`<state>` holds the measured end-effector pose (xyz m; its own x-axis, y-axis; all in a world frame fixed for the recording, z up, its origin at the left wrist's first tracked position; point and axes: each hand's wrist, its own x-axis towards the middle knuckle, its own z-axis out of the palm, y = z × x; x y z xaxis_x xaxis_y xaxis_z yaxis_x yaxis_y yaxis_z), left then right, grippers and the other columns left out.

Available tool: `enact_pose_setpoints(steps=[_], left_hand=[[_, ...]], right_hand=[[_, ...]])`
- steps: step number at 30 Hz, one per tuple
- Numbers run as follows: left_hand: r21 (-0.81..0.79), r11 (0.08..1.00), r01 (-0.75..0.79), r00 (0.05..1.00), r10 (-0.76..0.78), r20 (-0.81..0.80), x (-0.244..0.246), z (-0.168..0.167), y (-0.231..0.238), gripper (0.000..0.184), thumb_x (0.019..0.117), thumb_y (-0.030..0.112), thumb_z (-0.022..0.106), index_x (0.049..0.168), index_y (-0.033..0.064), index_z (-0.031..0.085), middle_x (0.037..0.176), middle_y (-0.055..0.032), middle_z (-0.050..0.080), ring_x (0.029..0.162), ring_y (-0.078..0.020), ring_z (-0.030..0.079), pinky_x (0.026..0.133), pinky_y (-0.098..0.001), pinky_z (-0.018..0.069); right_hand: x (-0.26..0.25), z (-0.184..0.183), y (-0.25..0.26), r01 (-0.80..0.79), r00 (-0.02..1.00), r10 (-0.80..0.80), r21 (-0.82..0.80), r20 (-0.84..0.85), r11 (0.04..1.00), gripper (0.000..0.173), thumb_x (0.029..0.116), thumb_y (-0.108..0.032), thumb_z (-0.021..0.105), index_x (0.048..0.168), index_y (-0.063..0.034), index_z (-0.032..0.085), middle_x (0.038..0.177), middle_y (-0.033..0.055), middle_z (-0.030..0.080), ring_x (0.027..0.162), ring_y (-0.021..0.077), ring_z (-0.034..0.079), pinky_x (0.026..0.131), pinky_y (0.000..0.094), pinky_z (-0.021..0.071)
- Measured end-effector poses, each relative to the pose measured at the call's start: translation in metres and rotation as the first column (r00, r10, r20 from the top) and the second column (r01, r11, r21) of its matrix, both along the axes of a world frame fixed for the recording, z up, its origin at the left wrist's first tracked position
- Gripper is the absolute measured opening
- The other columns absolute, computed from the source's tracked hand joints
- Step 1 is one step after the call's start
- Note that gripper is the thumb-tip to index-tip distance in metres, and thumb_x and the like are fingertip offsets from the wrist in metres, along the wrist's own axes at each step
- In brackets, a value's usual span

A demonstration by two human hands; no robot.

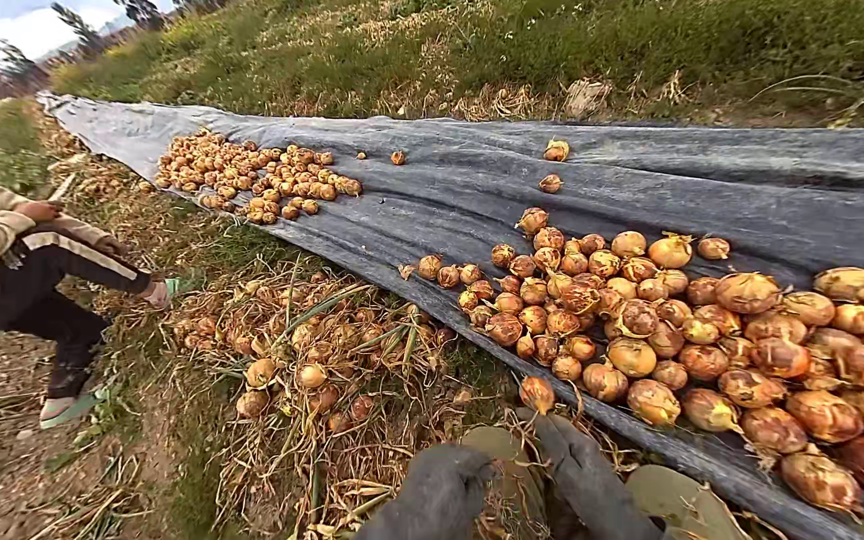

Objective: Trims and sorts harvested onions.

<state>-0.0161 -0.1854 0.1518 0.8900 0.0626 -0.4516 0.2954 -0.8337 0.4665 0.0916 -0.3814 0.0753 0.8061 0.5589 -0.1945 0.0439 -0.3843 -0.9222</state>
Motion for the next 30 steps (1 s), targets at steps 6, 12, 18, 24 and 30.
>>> enact_pose_setpoints(steps=[6, 12, 18, 24, 30], left_hand=[[0.284, 0.86, -0.425, 0.887, 0.458, -0.06, 0.137, -0.07, 0.117, 0.038, 0.1054, 0.026, 0.05, 0.138, 0.0125, 0.064, 0.13, -0.0153, 0.068, 0.123, -0.033, 0.064, 0.106, -0.0561, 0.0495], [0.441, 0.694, -0.569, 0.786, 0.617, 0.043, 0.27, -0.119, 0.19, 0.044, 0.0924, 0.037, 0.071, 0.118, 0.0017, 0.065, 0.11, -0.0271, 0.068, 0.102, -0.0483, 0.067, 0.08, -0.0697, 0.0537], [0.519, 0.766, -0.379, 0.83, 0.53, -0.175, 0.287, -0.128, 0.219, 0.044, 0.0982, 0.022, 0.065, 0.13, -0.0069, 0.058, 0.134, -0.0305, 0.058, 0.122, -0.0481, 0.06, 0.097, -0.0645, 0.0519], [0.1, 0.665, -0.74, 0.619, 0.731, -0.287, 0.227, -0.029, 0.258, 0.061, 0.0829, 0.01, 0.075, 0.141, 0.014, 0.057, 0.116, -0.0213, 0.069, 0.094, -0.0367, 0.068, 0.076, -0.0603, 0.0568], [-0.507, 0.402, -0.763, 0.614, 0.696, -0.372, 0.166, 0.093, 0.275, 0.079, 0.0858, -0.005, 0.047, 0.16, 0.017, 0.033, 0.098, -0.0089, 0.071, 0.056, -0.0135, 0.055, 0.05, -0.0303, 0.0477]], right_hand=[[0.127, -0.005, 0.01, 0.123, 0.989, -0.102, -0.214, 0.105, 0.969, 0.075, 0.096, -0.066, 0.05, 0.159, -0.0283, 0.037, 0.134, 0.0137, 0.065, 0.115, 0.0311, 0.067, 0.096, 0.0575, 0.0525], [0.149, -0.029, -0.008, -0.005, 0.969, -0.077, -0.332, -0.233, 0.943, 0.054, 0.0998, -0.062, 0.048, 0.14, -0.0293, 0.061, 0.118, 0.0037, 0.072, 0.101, 0.0179, 0.071, 0.088, 0.0484, 0.058], [0.155, 0.049, 0.01, -0.161, 0.882, -0.026, -0.352, -0.47, 0.922, 0.05, 0.1054, -0.045, 0.049, 0.142, -0.0128, 0.061, 0.128, 0.014, 0.068, 0.114, 0.0275, 0.067, 0.099, 0.0511, 0.0523], [0.157, 0.071, 0.072, -0.264, 0.857, 0.081, -0.3, -0.51, 0.917, 0.055, 0.1078, -0.051, 0.038, 0.145, -0.0142, 0.057, 0.116, 0.0147, 0.071, 0.099, 0.0259, 0.071, 0.09, 0.0505, 0.0568], [0.147, 0.081, 0.178, -0.177, 0.564, 0.037, -0.077, -0.825, 0.981, 0.058, 0.1023, -0.064, 0.042, 0.143, -0.0245, 0.054, 0.074, 0.0033, 0.055, 0.051, 0.017, 0.052, 0.047, 0.0359, 0.0508]])
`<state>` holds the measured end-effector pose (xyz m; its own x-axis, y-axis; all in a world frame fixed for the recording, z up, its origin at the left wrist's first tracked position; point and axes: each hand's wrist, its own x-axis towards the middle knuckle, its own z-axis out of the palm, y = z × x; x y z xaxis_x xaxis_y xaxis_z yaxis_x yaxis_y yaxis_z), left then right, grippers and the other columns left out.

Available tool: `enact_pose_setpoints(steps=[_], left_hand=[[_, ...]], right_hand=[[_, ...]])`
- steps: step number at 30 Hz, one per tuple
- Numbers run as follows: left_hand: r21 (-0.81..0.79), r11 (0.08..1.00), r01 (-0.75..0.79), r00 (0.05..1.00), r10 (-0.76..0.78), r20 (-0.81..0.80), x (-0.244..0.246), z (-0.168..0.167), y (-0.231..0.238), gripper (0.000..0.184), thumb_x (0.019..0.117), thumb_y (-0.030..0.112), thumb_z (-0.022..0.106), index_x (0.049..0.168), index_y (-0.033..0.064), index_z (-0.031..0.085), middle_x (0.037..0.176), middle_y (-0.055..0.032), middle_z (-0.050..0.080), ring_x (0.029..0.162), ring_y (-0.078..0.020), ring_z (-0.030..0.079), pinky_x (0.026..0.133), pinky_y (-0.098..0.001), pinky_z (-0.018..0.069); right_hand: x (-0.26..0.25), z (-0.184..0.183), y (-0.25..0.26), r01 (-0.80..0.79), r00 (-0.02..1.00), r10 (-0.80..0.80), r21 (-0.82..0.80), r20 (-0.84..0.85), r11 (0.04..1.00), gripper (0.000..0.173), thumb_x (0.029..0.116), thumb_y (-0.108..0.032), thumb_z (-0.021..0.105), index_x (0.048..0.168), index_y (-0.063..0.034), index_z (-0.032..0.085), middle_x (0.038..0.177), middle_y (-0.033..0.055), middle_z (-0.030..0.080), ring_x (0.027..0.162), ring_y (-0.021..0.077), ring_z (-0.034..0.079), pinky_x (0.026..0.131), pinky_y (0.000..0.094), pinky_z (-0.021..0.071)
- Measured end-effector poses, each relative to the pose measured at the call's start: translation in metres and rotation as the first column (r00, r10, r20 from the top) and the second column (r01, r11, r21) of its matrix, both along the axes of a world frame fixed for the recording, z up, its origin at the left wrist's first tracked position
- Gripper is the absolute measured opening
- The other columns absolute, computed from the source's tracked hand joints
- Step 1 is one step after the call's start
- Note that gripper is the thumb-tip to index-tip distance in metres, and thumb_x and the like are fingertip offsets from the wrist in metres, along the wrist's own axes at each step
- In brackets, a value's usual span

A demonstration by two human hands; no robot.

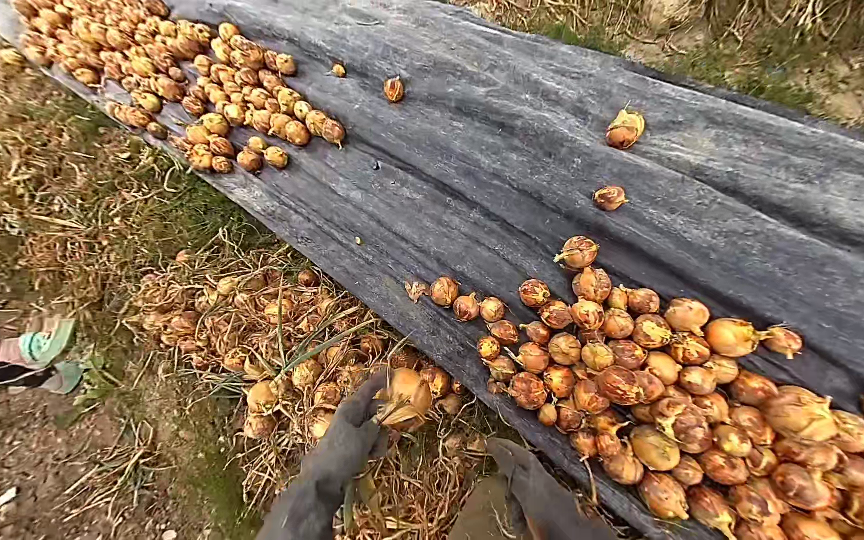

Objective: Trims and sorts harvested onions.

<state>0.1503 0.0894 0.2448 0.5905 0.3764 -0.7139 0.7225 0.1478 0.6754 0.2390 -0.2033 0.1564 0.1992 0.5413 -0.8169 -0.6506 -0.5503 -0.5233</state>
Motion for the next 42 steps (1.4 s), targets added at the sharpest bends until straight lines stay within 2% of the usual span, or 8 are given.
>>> enact_pose_setpoints(steps=[4, 8, 14, 20, 25, 33, 37, 42], left_hand=[[-0.025, 0.965, 0.262, 0.955, -0.256, 0.153, -0.046, 0.058, -0.007, 0.095, 0.0816, -0.005, 0.054, 0.165, 0.0102, 0.012, 0.118, -0.0069, 0.074, 0.096, -0.0207, 0.075, 0.084, -0.0428, 0.0647], [-0.039, 0.993, 0.111, 0.952, -0.095, 0.29, -0.052, 0.04, -0.034, 0.119, 0.0654, 0.017, 0.095, 0.161, 0.0085, 0.025, 0.152, -0.011, 0.051, 0.131, -0.0228, 0.06, 0.106, -0.0419, 0.057], [0.111, 0.985, -0.128, 0.89, 0.065, 0.451, -0.033, 0.015, -0.064, 0.1, 0.0689, 0.025, 0.095, 0.152, 0.0053, 0.042, 0.143, -0.0138, 0.058, 0.122, -0.0242, 0.065, 0.1, -0.0405, 0.0597], [0.49, 0.769, 0.411, 0.855, -0.511, 0.085, -0.032, 0.045, -0.046, 0.089, 0.0701, 0.023, 0.083, 0.15, 0.0397, 0.05, 0.14, -0.0058, 0.058, 0.116, -0.02, 0.064, 0.091, -0.0445, 0.0615], [0.096, 0.789, 0.607, 0.785, -0.576, -0.228, -0.044, 0.062, -0.075, 0.114, 0.0641, 0.046, 0.096, 0.16, 0.0289, 0.037, 0.139, -0.0075, 0.064, 0.12, -0.0209, 0.067, 0.103, -0.0478, 0.0561], [-0.208, 0.977, 0.037, 0.944, -0.102, -0.314, -0.018, 0.077, -0.112, 0.019, 0.0993, 0.018, 0.066, 0.111, 0.0027, 0.065, 0.078, -0.0071, 0.073, 0.045, -0.0092, 0.053, 0.043, -0.0238, 0.0439], [0.092, 0.859, 0.503, 0.806, -0.428, -0.41, 0.029, 0.095, -0.114, 0.035, 0.1064, 0.041, 0.049, 0.101, 0.012, 0.068, 0.081, -0.0001, 0.073, 0.063, -0.0134, 0.067, 0.062, -0.0356, 0.0572], [0.091, 0.508, 0.856, 0.45, -0.649, -0.613, 0.067, 0.099, -0.143, 0.049, 0.1081, 0.046, 0.039, 0.135, 0.0148, 0.065, 0.119, -0.012, 0.073, 0.109, -0.0312, 0.071, 0.096, -0.0573, 0.0541]], right_hand=[[-0.007, 0.032, 0.066, 0.186, 0.958, -0.136, 0.186, -0.253, 0.965, 0.056, 0.1055, -0.063, 0.027, 0.122, -0.017, 0.055, 0.072, 0.0011, 0.054, 0.051, 0.0135, 0.052, 0.046, 0.0299, 0.0494], [0.0, 0.077, 0.088, 0.007, 0.964, -0.093, 0.325, 0.25, 0.946, 0.049, 0.1111, -0.041, 0.03, 0.142, -0.0118, 0.054, 0.103, 0.0061, 0.069, 0.072, 0.0139, 0.065, 0.063, 0.0342, 0.0587], [0.01, 0.077, 0.063, -0.096, 0.904, -0.033, 0.276, 0.426, 0.956, 0.074, 0.1, -0.061, 0.048, 0.15, -0.0074, 0.045, 0.1, 0.0085, 0.068, 0.065, 0.0152, 0.062, 0.061, 0.0381, 0.0578], [0.001, 0.084, 0.045, -0.041, 0.979, 0.034, 0.027, 0.203, 0.999, 0.07, 0.0987, -0.074, 0.035, 0.117, -0.0128, 0.064, 0.073, 0.0047, 0.062, 0.056, 0.0191, 0.061, 0.055, 0.0403, 0.056], [-0.006, 0.092, 0.023, -0.431, 0.737, 0.37, -0.028, 0.566, 0.902, 0.05, 0.1095, -0.04, 0.037, 0.141, -0.0098, 0.061, 0.128, 0.0169, 0.068, 0.12, 0.0286, 0.065, 0.106, 0.0473, 0.0487], [0.013, 0.071, -0.015, -0.185, 0.726, 0.246, -0.163, 0.642, 0.969, 0.057, 0.1076, -0.05, 0.036, 0.137, -0.0091, 0.063, 0.114, 0.0154, 0.073, 0.109, 0.0282, 0.07, 0.098, 0.0474, 0.0537], [0.027, 0.078, -0.014, -0.607, 0.681, 0.605, -0.143, 0.413, 0.781, 0.081, 0.102, -0.069, 0.03, 0.133, -0.0003, 0.06, 0.127, 0.0268, 0.064, 0.123, 0.0424, 0.06, 0.105, 0.0609, 0.044], [0.028, 0.058, -0.004, -0.211, 0.968, 0.192, 0.113, 0.162, 0.971, 0.074, 0.0989, -0.073, 0.036, 0.104, -0.0056, 0.065, 0.081, 0.0106, 0.062, 0.067, 0.023, 0.062, 0.066, 0.0461, 0.0548]])
